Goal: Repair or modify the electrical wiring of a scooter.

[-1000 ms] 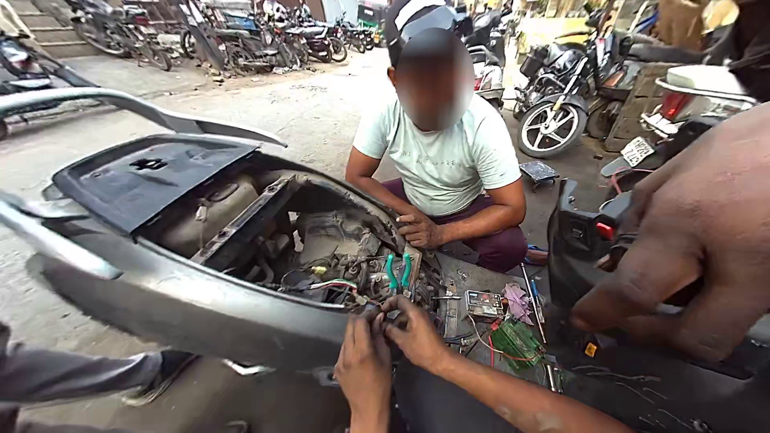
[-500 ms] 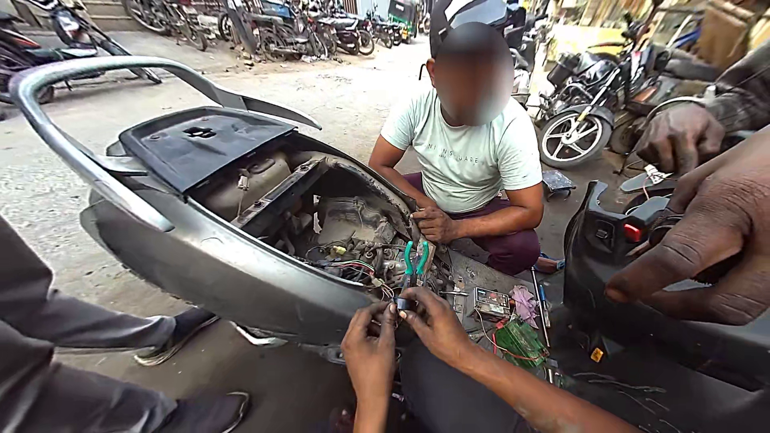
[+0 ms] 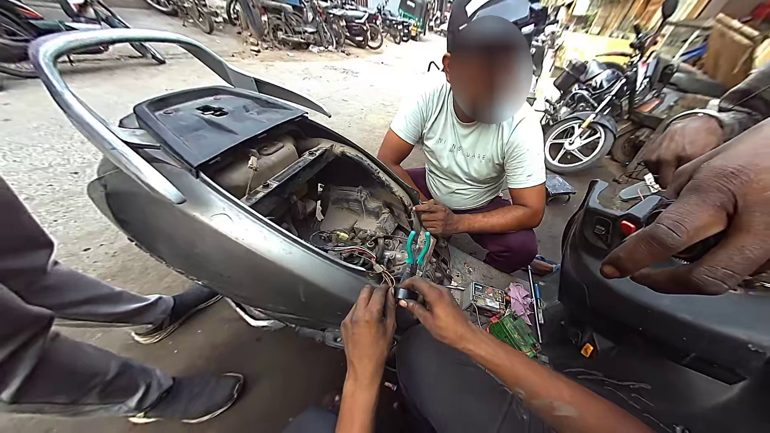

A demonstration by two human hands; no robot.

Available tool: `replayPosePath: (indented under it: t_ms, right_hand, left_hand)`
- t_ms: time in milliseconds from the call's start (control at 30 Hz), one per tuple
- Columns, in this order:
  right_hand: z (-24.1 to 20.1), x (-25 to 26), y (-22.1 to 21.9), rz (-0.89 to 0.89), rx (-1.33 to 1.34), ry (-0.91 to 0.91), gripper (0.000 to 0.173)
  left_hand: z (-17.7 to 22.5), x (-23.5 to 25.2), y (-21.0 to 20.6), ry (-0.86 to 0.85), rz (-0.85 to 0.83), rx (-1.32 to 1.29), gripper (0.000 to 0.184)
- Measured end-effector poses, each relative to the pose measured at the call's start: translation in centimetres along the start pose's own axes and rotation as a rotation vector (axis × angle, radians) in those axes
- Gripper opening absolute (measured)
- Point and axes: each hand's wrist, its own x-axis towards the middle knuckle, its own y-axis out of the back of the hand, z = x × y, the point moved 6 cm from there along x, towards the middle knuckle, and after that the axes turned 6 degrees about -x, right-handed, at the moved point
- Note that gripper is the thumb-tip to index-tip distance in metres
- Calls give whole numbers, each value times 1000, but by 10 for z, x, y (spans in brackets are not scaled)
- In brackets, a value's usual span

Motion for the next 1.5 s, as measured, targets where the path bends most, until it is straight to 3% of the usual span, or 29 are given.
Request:
replayPosePath:
  t_ms: [233, 433, 600, 733, 800, 967, 1133, 1367, 1500]
  right_hand:
    - [2, -3, -5, -85, 146, -149, 27]
    - [-1, -15, 9, -92, 353, -306, 28]
    - [-24, -6, 26, -163, 515, -149, 40]
    - [-31, 17, 25, -367, 610, -17, 51]
    - [-33, 29, 23, -432, 649, -17, 44]
    - [-5, 55, -7, -349, 946, -196, 26]
    - [-7, 66, -12, -236, 725, -139, 21]
    - [-17, 75, -1, -184, 74, 94, 26]
    - [-14, 59, 4, -20, 89, 96, 24]
  left_hand:
    - [-9, -3, -3, 160, 17, -126, 19]
    - [-2, -23, 1, 46, 36, -162, 25]
    - [5, -27, 4, -23, 107, -131, 22]
    - [4, -30, 2, -60, 150, -115, 22]
    - [5, -31, 2, -73, 168, -108, 23]
    - [8, -32, 3, -123, 208, -3, 22]
    - [19, -31, 2, -159, 253, 144, 19]
    - [21, -26, -14, -135, 184, 97, 15]
    - [15, -20, -9, 8, 235, 5, 14]
